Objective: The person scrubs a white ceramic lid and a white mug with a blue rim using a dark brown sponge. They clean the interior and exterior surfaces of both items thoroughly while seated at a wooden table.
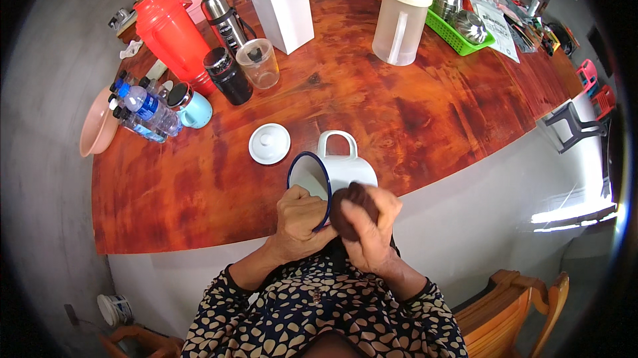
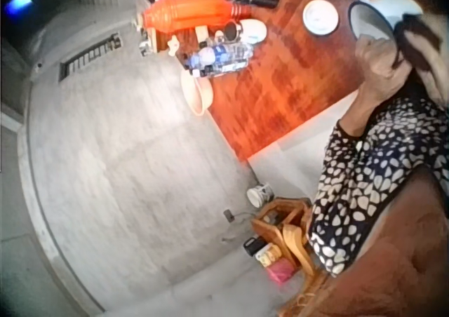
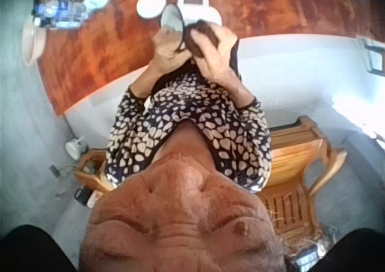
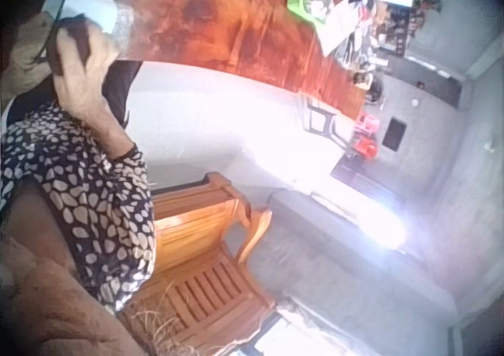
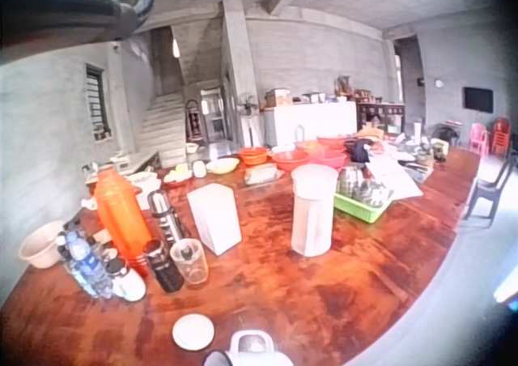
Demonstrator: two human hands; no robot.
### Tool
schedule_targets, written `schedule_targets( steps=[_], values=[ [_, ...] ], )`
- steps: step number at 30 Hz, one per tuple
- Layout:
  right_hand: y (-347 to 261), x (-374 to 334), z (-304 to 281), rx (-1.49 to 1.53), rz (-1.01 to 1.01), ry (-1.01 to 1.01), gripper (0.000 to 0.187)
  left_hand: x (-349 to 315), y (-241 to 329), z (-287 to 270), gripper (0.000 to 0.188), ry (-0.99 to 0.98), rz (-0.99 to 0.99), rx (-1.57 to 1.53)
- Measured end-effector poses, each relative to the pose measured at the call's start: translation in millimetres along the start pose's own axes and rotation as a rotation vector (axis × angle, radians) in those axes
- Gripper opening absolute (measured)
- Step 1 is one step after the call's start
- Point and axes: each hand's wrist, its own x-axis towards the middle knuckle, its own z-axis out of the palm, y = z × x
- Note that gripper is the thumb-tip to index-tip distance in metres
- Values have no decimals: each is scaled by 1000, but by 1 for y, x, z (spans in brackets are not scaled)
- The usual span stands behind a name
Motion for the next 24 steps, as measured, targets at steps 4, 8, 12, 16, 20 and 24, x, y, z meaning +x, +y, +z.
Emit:
schedule_targets(
  steps=[4, 8, 12, 16, 20, 24],
  values=[
    [25, 8, 20, 148, 291, 268, 38, 5, 10, 8, 21, 73, -9, 40],
    [44, 13, 28, 1258, 810, 387, 46, 8, 12, 13, 22, 142, 16, 51],
    [41, -7, 37, 1457, 1044, 435, 46, 16, 9, 16, 19, 201, -15, 72],
    [43, -16, 44, 1540, 1118, 389, 47, 12, -5, 24, 18, 250, -91, 37],
    [26, -15, 49, 1619, 1227, 278, 44, 5, -20, 32, 16, 271, -217, 145],
    [17, -30, 45, 1213, 1105, -68, 36, 14, -20, 30, 13, 274, -429, -148]
  ],
)
